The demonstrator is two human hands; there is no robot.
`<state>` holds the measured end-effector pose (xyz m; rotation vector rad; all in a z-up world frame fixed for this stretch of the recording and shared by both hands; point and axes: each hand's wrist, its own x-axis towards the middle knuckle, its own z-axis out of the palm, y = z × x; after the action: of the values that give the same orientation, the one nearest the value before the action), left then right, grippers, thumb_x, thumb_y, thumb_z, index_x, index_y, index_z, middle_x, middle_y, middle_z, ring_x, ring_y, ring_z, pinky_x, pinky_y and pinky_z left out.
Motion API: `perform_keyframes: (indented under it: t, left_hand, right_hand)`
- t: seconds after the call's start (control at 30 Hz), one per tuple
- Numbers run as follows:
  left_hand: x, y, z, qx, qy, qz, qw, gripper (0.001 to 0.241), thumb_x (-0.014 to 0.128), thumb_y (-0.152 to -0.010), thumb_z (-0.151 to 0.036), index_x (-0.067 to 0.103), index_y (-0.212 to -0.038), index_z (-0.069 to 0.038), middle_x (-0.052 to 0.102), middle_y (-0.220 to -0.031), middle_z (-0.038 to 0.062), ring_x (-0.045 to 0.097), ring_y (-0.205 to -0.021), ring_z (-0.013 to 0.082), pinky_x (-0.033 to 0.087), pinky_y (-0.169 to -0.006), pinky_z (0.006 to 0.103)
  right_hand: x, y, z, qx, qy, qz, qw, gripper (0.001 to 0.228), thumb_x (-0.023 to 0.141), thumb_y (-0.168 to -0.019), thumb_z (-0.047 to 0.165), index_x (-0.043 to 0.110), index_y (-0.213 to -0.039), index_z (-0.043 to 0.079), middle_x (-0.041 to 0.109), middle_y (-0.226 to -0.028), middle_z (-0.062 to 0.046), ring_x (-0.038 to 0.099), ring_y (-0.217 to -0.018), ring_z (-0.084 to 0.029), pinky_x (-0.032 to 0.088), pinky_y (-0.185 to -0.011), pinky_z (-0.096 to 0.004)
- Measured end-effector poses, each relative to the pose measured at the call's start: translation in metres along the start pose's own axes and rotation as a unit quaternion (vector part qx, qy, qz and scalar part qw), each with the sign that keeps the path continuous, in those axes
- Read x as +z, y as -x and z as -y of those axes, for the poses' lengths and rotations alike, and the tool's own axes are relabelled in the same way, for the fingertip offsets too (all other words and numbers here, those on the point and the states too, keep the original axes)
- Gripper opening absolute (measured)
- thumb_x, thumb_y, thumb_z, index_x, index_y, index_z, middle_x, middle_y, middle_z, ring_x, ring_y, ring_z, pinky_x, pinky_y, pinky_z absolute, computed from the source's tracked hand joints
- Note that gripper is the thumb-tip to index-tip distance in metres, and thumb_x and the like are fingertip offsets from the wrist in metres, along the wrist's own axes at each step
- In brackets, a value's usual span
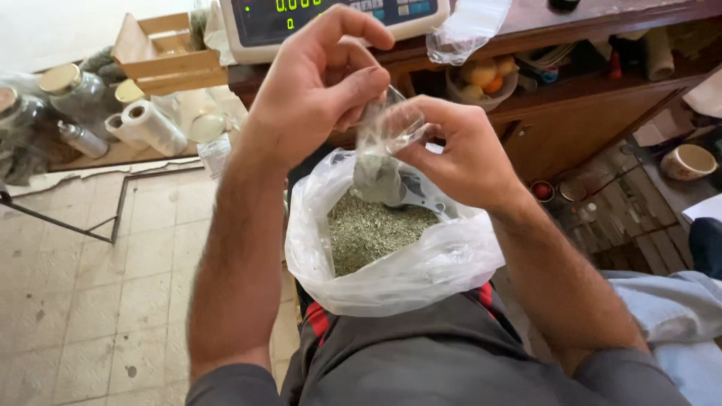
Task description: The person scoops green herbs from a large plastic bag into a small zip-top bag using a grey spoon and then places the small bag on a digital scale to check the weight.
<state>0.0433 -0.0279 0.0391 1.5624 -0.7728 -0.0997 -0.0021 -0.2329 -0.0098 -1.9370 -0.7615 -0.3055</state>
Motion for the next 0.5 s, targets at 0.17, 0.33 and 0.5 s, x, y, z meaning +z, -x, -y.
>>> perform_keyframes:
  t: [0.17,0.33,0.5]
  left_hand:
    - [0.011,0.023,0.038,0.048,0.080,-0.077,0.993,0.033,0.067,-0.098,-0.028,0.054,-0.124,-0.013,0.069,-0.102,0.002,0.061,-0.082,0.0080,0.055,-0.075,0.0223]
    - [0.048,0.044,0.078,-0.072,0.172,-0.015,0.982,0.088,0.090,-0.069,-0.033,0.046,-0.141,-0.006,0.070,-0.111,0.010,0.074,-0.092,0.0198,0.065,-0.080,0.0319]
    - [0.063,0.046,0.094,-0.069,0.067,-0.034,0.995,0.022,0.075,-0.090,-0.013,0.071,-0.111,-0.009,0.079,-0.105,0.004,0.072,-0.097,0.0094,0.060,-0.085,0.0256]
  right_hand:
    - [-0.004,-0.004,-0.011,-0.003,-0.031,-0.029,0.999,0.011,0.072,-0.098,0.009,0.071,-0.106,0.001,0.074,-0.100,-0.009,0.069,-0.086,-0.017,0.061,-0.075,-0.030]
    - [-0.002,-0.006,-0.013,0.051,-0.112,-0.051,0.991,0.013,0.066,-0.103,0.011,0.070,-0.099,0.000,0.073,-0.100,-0.009,0.064,-0.085,-0.013,0.058,-0.072,-0.025]
    - [-0.001,-0.012,-0.009,0.049,-0.049,-0.090,0.994,0.011,0.067,-0.103,0.004,0.075,-0.096,0.001,0.074,-0.091,-0.006,0.064,-0.084,-0.012,0.053,-0.071,-0.024]
